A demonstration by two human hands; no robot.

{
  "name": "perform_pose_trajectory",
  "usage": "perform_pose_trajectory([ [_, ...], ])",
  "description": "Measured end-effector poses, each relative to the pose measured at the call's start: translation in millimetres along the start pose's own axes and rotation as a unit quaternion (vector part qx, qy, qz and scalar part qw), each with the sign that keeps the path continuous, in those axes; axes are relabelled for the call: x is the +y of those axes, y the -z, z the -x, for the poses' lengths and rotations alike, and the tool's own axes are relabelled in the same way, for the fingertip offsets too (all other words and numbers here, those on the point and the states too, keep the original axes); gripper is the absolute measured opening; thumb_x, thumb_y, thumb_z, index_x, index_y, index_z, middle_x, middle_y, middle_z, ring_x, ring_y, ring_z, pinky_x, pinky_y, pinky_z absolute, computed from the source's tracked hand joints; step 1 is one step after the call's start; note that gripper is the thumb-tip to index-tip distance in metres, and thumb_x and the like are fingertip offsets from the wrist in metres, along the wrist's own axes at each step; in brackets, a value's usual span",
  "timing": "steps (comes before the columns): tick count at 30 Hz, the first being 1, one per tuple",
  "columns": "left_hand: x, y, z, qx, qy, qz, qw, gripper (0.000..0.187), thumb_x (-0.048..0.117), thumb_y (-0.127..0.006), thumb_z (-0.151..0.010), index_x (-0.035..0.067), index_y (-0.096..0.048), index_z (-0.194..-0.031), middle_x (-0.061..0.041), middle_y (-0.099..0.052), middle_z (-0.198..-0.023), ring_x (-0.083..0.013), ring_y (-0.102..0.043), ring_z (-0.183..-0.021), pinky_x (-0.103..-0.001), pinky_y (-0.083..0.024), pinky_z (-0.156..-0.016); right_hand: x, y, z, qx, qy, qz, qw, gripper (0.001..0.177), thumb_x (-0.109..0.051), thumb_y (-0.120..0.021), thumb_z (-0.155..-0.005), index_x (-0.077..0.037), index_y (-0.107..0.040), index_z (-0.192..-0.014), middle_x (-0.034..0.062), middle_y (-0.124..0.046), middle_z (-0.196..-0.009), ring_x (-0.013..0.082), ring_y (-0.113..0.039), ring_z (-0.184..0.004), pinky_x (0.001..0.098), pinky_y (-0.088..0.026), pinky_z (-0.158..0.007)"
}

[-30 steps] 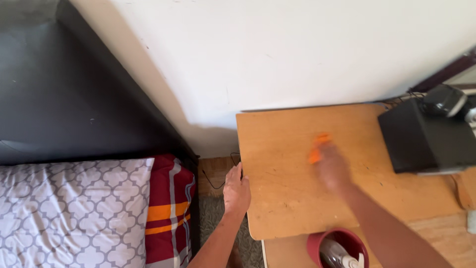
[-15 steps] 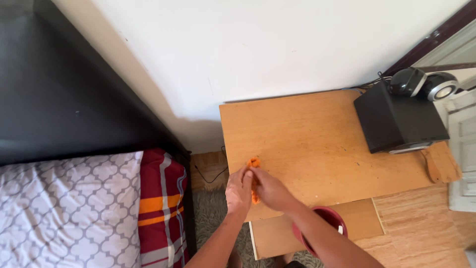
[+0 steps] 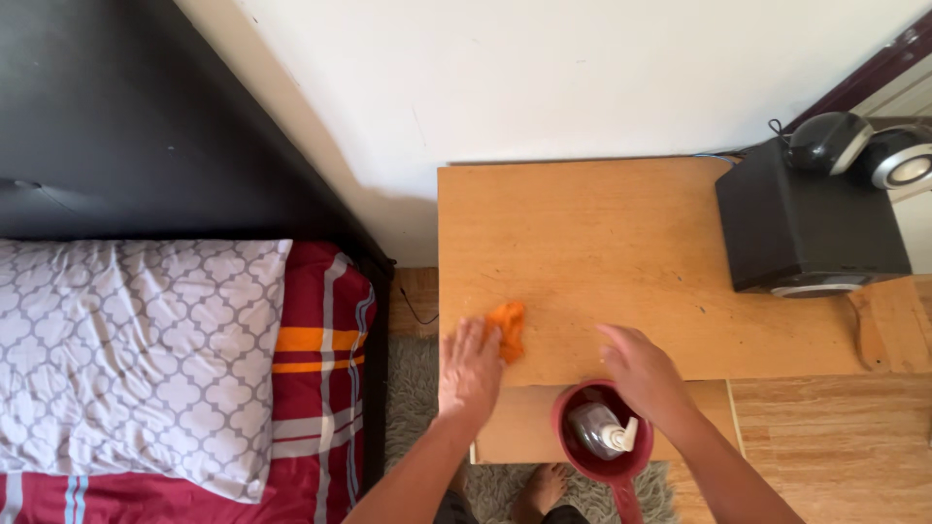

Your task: The person cleans a wooden bedside table using a brush and an orange cloth with cleaning solution. They move a speaker and headphones aside, wipe the surface, and then clean the speaker and headphones before returning them to the table.

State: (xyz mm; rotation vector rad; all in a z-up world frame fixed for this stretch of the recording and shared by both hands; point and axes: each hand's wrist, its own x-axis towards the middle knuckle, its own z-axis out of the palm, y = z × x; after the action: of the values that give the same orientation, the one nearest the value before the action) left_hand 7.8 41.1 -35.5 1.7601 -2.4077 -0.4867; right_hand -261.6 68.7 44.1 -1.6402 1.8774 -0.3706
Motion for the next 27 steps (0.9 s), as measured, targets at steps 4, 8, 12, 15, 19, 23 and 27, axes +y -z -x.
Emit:
perform_pose_trajectory([
  [4, 5.5, 13.6, -35.1, -0.018, 0.090, -0.023, 0.996, 0.063, 0.030, -0.064, -0.095, 0.015, -0.042, -0.152, -0.011, -0.030, -0.162, -0.0303, -0.020, -0.153, -0.056, -0.015, -0.122, 41.8, 14.5, 48.3, -0.031, -0.094, 0.007, 0.995, 0.047, -0.034, -0.049, -0.099, -0.012, -0.058, -0.140, 0.0128, -0.058, -0.145, 0.0298, -0.060, -0.131, 0.0401, -0.046, -0.110],
  [8, -2.4, 17.8, -83.1, 0.014, 0.098, -0.046, 0.994, 0.061, 0.032, -0.060, -0.100, 0.012, -0.039, -0.154, -0.010, -0.028, -0.165, -0.0331, -0.017, -0.155, -0.057, -0.017, -0.123, 59.1, 18.5, 57.6, -0.060, -0.148, 0.000, 0.987, 0.049, -0.037, -0.045, -0.101, -0.016, -0.054, -0.145, 0.0105, -0.056, -0.148, 0.0267, -0.060, -0.133, 0.0383, -0.046, -0.113],
  [12, -3.8, 6.6, -119.1, -0.034, 0.091, -0.178, 0.979, 0.072, 0.024, -0.059, -0.097, 0.007, -0.026, -0.158, -0.013, -0.018, -0.168, -0.0356, -0.013, -0.154, -0.052, -0.015, -0.121, 47.3, 22.0, 19.1, 0.004, -0.079, 0.024, 0.997, 0.048, -0.032, -0.048, -0.100, -0.013, -0.054, -0.143, 0.0121, -0.055, -0.149, 0.0304, -0.061, -0.130, 0.0404, -0.046, -0.110],
  [15, 7.5, -5.5, -92.9, -0.124, 0.016, -0.193, 0.973, 0.073, 0.026, -0.051, -0.100, 0.003, -0.016, -0.161, -0.018, -0.011, -0.169, -0.0411, -0.008, -0.156, -0.053, -0.013, -0.125, 13.0, 10.7, -23.2, 0.062, 0.067, 0.002, 0.996, 0.044, -0.021, -0.054, -0.096, -0.008, -0.058, -0.138, 0.0162, -0.058, -0.145, 0.0340, -0.056, -0.133, 0.0419, -0.046, -0.108],
  [19, 22.4, 2.3, -32.1, -0.120, -0.158, -0.161, 0.967, 0.069, 0.011, -0.052, -0.095, 0.003, -0.023, -0.158, -0.017, -0.013, -0.167, -0.0344, -0.010, -0.153, -0.051, -0.012, -0.122, -45.9, -35.9, -69.6, 0.004, 0.153, 0.037, 0.988, 0.045, -0.017, -0.060, -0.095, -0.009, -0.055, -0.139, 0.0155, -0.056, -0.146, 0.0336, -0.054, -0.134, 0.0407, -0.045, -0.111],
  [23, -8.0, 35.5, -63.9, -0.147, -0.185, -0.087, 0.968, 0.054, 0.018, -0.057, -0.100, 0.009, -0.042, -0.151, -0.012, -0.024, -0.168, -0.0290, -0.018, -0.156, -0.060, -0.014, -0.124, -72.4, -76.1, -90.7, -0.091, 0.109, 0.101, 0.985, 0.052, -0.018, -0.058, -0.096, -0.006, -0.045, -0.145, 0.0147, -0.043, -0.155, 0.0340, -0.042, -0.142, 0.0406, -0.037, -0.115],
  [27, -23.1, 50.9, -137.4, -0.102, -0.159, -0.011, 0.982, 0.054, 0.029, -0.057, -0.100, 0.016, -0.044, -0.151, -0.006, -0.030, -0.164, -0.0290, -0.022, -0.153, -0.064, -0.014, -0.122, -71.7, -92.6, -117.4, -0.006, 0.191, 0.265, 0.945, 0.056, -0.015, -0.051, -0.096, 0.009, -0.037, -0.145, 0.0222, -0.034, -0.157, 0.0361, -0.035, -0.145, 0.0427, -0.032, -0.117],
])
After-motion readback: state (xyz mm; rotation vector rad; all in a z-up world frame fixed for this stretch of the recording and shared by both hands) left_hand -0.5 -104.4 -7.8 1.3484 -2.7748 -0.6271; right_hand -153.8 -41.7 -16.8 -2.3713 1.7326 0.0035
